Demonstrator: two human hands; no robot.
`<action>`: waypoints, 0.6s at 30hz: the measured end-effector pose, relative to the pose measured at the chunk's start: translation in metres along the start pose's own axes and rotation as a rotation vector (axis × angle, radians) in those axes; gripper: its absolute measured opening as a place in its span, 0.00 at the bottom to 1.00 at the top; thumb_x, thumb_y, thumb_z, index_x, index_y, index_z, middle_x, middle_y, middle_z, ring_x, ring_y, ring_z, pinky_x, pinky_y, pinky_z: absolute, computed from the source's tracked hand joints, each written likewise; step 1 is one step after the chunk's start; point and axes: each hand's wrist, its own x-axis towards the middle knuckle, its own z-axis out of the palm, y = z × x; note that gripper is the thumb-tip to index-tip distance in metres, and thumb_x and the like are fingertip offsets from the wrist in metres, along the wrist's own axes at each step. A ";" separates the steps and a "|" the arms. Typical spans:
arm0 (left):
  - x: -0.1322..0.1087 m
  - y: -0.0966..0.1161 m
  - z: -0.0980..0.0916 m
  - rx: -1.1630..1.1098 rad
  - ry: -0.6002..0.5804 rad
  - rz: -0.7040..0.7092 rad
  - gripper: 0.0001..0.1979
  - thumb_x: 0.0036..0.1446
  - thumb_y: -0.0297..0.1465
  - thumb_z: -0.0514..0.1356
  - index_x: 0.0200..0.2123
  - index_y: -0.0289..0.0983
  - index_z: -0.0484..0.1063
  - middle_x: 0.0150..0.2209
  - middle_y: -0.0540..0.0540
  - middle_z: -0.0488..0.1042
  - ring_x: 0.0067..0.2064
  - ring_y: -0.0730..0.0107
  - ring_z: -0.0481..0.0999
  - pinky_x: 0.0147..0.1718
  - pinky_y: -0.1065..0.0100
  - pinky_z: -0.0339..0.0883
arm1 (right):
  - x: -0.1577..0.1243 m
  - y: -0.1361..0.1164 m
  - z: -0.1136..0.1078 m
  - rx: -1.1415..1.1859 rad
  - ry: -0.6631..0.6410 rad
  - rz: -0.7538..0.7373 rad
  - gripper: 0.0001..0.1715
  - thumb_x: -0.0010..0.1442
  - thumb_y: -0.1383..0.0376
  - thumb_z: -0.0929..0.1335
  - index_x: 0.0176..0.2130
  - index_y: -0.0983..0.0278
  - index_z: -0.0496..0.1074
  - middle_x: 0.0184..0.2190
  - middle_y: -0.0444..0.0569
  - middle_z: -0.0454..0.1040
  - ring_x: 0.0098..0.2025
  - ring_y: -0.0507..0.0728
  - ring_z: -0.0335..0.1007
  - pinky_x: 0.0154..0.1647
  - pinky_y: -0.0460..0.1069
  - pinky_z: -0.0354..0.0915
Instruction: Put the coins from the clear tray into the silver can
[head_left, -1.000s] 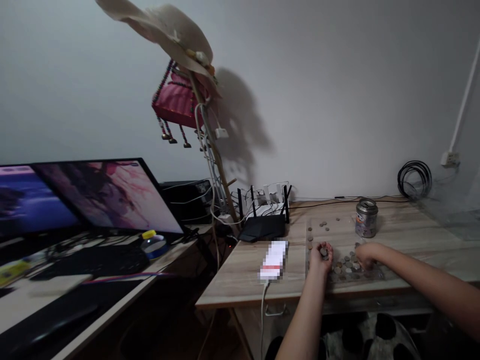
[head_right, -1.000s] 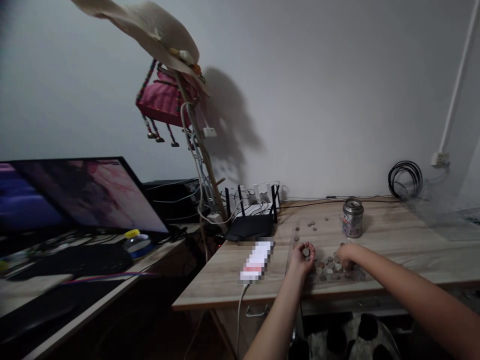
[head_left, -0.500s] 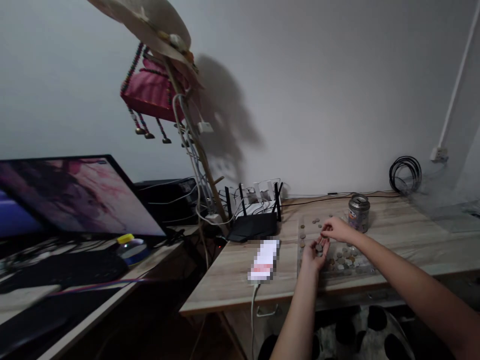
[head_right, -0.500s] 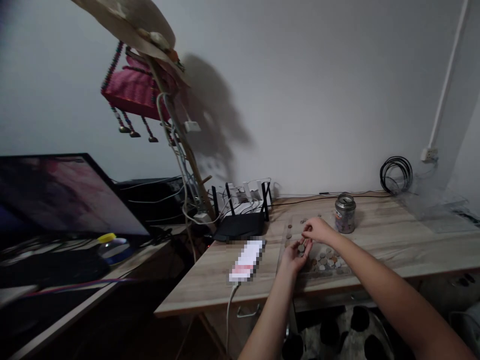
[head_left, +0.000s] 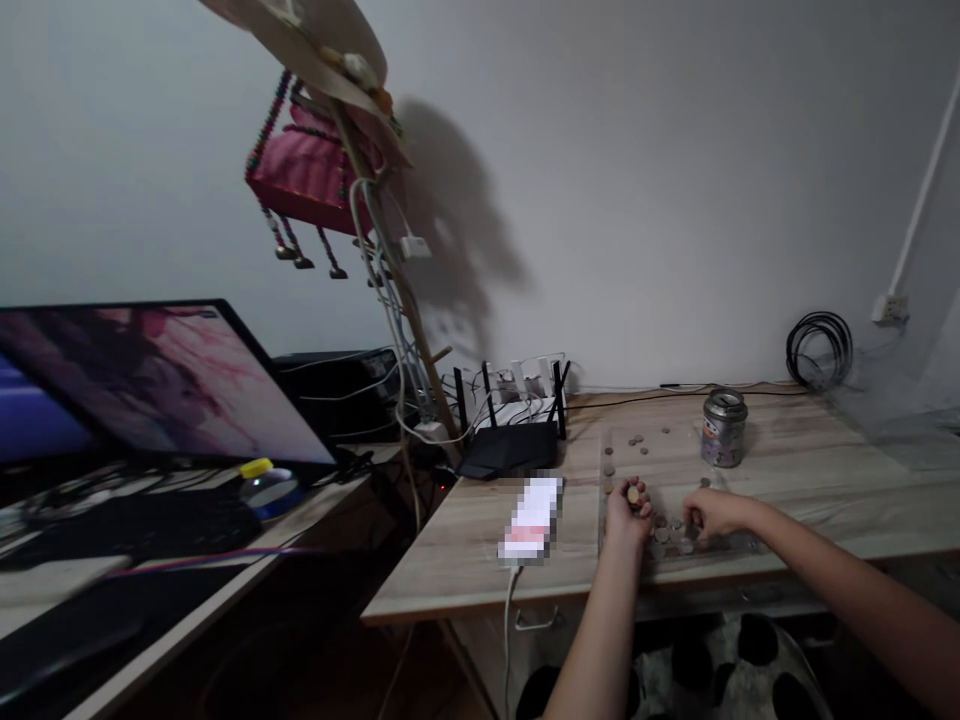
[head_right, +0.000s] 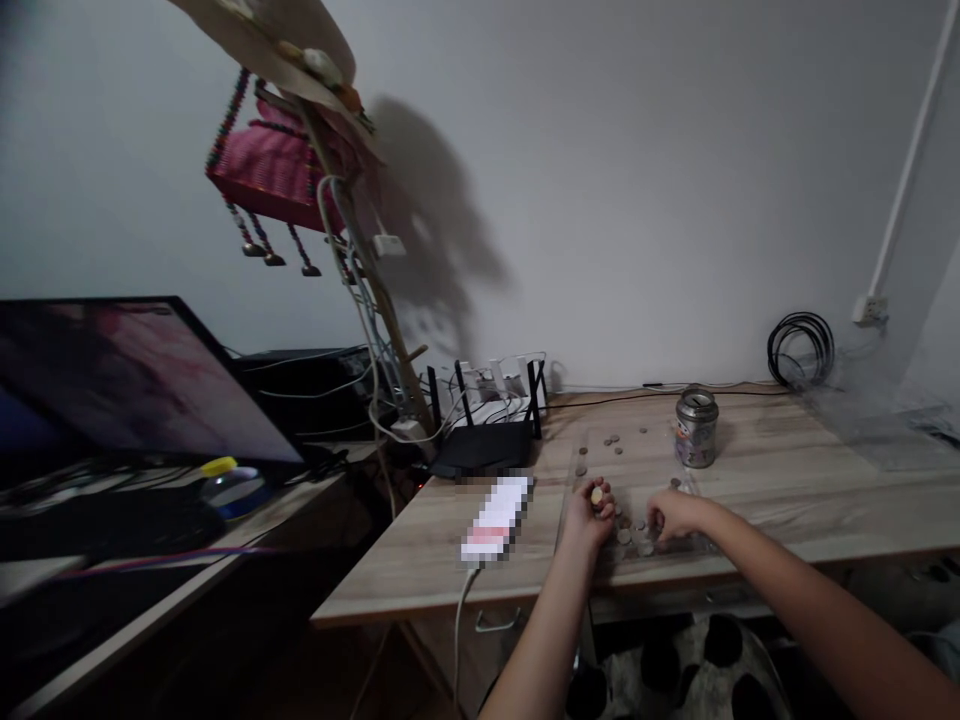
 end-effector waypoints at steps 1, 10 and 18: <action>-0.001 0.000 0.001 -0.001 0.019 0.001 0.06 0.51 0.24 0.48 0.23 0.35 0.59 0.16 0.53 0.59 0.12 0.84 0.51 0.09 0.81 0.39 | 0.001 -0.002 -0.001 -0.008 -0.021 0.013 0.21 0.35 0.70 0.71 0.35 0.67 0.72 0.26 0.43 0.69 0.26 0.48 0.60 0.24 0.42 0.54; -0.005 0.000 0.006 -0.005 0.107 -0.001 0.05 0.49 0.24 0.50 0.23 0.35 0.60 0.16 0.52 0.60 0.13 0.82 0.53 0.10 0.80 0.40 | 0.004 -0.006 -0.008 0.142 -0.169 0.045 0.10 0.35 0.70 0.70 0.25 0.67 0.72 0.15 0.38 0.63 0.19 0.46 0.56 0.21 0.41 0.54; -0.002 0.000 0.010 0.012 0.185 -0.116 0.06 0.49 0.20 0.49 0.23 0.33 0.61 0.18 0.49 0.63 0.19 0.78 0.65 0.16 0.79 0.60 | 0.009 0.002 -0.011 0.311 -0.128 0.105 0.09 0.34 0.65 0.70 0.19 0.67 0.67 0.11 0.38 0.62 0.16 0.48 0.59 0.18 0.43 0.57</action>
